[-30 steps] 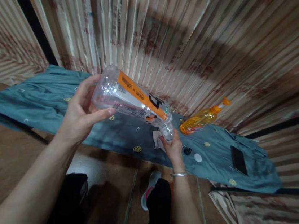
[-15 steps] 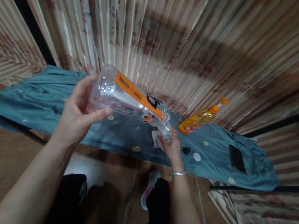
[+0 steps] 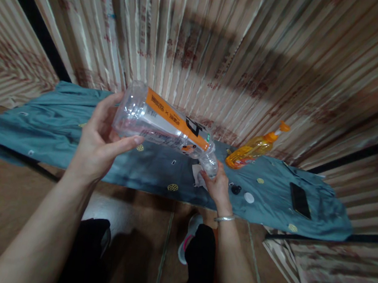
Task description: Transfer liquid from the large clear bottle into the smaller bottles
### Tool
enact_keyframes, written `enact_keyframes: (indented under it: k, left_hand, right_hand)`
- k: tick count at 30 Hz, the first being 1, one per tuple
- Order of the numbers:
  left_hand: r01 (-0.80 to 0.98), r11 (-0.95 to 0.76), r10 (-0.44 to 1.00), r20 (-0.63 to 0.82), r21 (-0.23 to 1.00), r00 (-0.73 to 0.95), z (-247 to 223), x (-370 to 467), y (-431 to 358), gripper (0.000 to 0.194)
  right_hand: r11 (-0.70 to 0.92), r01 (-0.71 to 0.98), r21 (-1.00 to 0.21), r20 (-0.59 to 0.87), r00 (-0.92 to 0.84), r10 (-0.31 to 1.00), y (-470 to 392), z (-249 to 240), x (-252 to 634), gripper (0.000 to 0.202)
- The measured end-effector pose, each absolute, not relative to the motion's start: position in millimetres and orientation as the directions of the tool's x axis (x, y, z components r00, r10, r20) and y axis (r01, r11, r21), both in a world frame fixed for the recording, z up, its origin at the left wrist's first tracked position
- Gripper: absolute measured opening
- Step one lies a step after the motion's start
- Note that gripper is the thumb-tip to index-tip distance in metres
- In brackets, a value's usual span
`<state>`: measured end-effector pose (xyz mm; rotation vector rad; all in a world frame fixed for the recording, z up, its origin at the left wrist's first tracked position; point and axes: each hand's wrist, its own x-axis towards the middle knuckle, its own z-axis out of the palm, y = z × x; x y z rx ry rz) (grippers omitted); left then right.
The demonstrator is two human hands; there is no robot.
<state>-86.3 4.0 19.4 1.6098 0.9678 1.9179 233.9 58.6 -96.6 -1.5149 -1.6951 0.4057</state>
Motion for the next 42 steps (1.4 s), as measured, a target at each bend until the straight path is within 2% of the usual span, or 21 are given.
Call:
enact_keyframes:
  k: [8, 21, 42]
  left_hand:
    - [0.057, -0.643, 0.732, 0.635, 0.764, -0.245, 21.9, -82.8, 2.4, 0.081]
    - [0.100, -0.653, 0.727, 0.659, 0.751, -0.195, 19.0, -88.1, 3.3, 0.076]
    - [0.085, -0.650, 0.721, 0.648, 0.756, -0.246, 20.5, -86.3, 4.7, 0.082]
  right_hand:
    - [0.223, 0.690, -0.688, 0.348, 0.044, 0.936, 59.1, -97.3, 234.7, 0.061]
    - [0.221, 0.699, -0.680, 0.349, 0.044, 0.936, 59.2, -97.6, 234.6, 0.061]
    - [0.253, 0.678, -0.690, 0.362, 0.021, 0.932, 60.4, -97.0, 234.1, 0.056]
